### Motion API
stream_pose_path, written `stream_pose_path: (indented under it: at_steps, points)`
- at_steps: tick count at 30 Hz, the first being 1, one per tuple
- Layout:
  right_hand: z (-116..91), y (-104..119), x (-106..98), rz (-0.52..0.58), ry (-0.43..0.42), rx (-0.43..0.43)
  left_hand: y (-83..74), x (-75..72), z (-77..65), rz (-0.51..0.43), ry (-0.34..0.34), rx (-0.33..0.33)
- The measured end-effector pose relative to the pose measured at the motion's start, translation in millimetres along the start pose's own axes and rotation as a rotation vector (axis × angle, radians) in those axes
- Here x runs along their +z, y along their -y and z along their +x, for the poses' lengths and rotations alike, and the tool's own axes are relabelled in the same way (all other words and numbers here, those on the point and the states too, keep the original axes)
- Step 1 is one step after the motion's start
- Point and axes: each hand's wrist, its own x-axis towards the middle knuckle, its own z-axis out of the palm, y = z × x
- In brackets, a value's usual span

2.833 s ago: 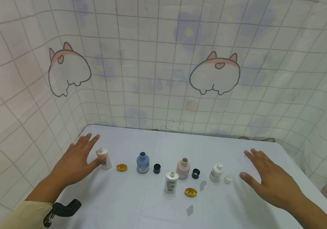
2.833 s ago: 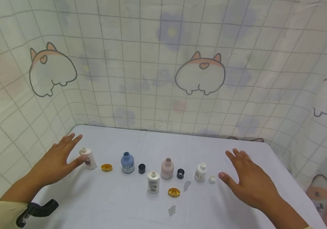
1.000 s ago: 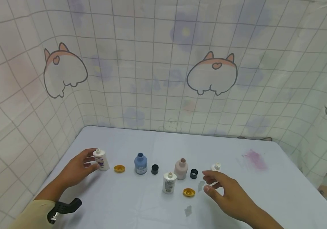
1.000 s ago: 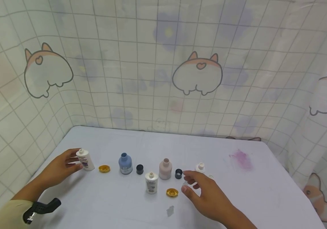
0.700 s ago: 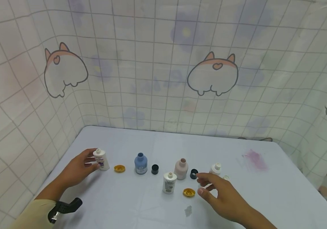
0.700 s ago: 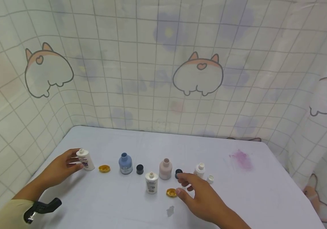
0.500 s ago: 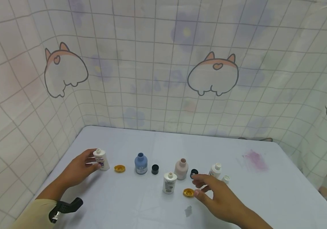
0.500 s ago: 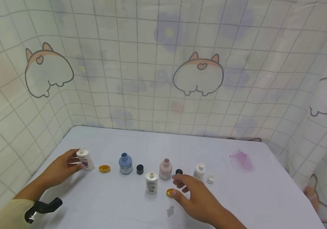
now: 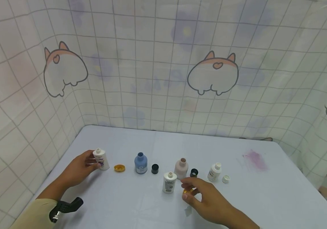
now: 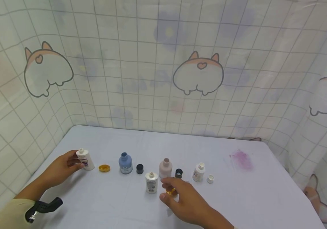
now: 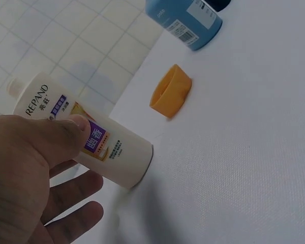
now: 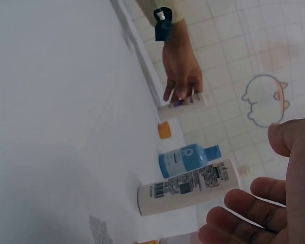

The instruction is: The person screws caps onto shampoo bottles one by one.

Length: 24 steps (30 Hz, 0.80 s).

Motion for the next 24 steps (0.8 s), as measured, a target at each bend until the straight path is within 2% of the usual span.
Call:
stream_pose_path:
  at_steps: [5,8,24]
  points:
    - [4.7,2.5,6.8,0.025,0.050,0.045,0.9,-0.6,0.3,0.001,-0.004,0.012]
    - [6.6,4.6,10.5,0.045,0.081,0.063,0.9,0.0,0.6,0.012,-0.006,-0.005]
    - [16.9,14.3,32.8,0.146,0.169,0.067,4.2,4.6,4.2,0.027,-0.029,-0.020]
